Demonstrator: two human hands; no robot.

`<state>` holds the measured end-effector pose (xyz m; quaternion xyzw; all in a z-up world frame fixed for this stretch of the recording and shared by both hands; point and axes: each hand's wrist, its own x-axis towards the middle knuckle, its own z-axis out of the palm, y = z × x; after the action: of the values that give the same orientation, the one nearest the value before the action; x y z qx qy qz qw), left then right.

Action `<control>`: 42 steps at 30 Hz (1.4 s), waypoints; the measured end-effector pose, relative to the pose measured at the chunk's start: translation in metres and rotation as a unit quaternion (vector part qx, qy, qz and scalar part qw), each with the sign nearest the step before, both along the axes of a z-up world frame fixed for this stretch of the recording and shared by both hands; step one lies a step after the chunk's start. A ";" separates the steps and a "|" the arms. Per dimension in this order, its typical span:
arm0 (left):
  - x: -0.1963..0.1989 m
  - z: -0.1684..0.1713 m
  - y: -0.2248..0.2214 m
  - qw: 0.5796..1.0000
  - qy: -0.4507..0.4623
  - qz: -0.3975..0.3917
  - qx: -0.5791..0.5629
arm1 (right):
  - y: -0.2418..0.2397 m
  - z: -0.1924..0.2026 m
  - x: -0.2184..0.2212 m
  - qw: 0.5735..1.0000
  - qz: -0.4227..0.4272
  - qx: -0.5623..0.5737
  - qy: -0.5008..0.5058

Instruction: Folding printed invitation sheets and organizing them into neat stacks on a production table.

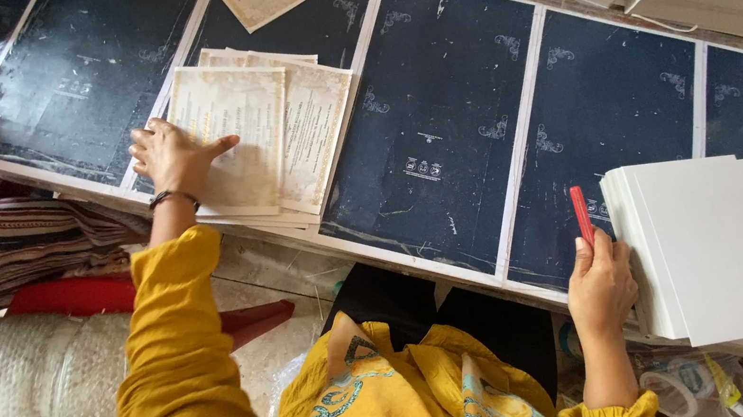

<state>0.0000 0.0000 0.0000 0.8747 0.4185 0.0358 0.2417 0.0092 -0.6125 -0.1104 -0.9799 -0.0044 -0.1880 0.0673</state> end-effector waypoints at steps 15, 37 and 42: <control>0.077 0.028 -0.044 0.984 -0.069 -0.158 0.032 | 0.016 0.019 -0.003 0.999 0.013 0.032 0.017; 0.208 0.085 -0.259 0.884 -0.205 -0.407 -0.103 | 0.024 0.023 -0.004 1.000 -0.013 -0.017 0.008; 0.281 0.067 -0.342 0.808 -0.254 -0.246 -0.472 | 0.022 0.024 -0.005 1.000 0.012 -0.019 -0.014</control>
<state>0.2810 -0.3419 0.0668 0.6861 0.0789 -0.0060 0.7232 0.0042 -0.5901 -0.0868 -0.9781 -0.0201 -0.2009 0.0510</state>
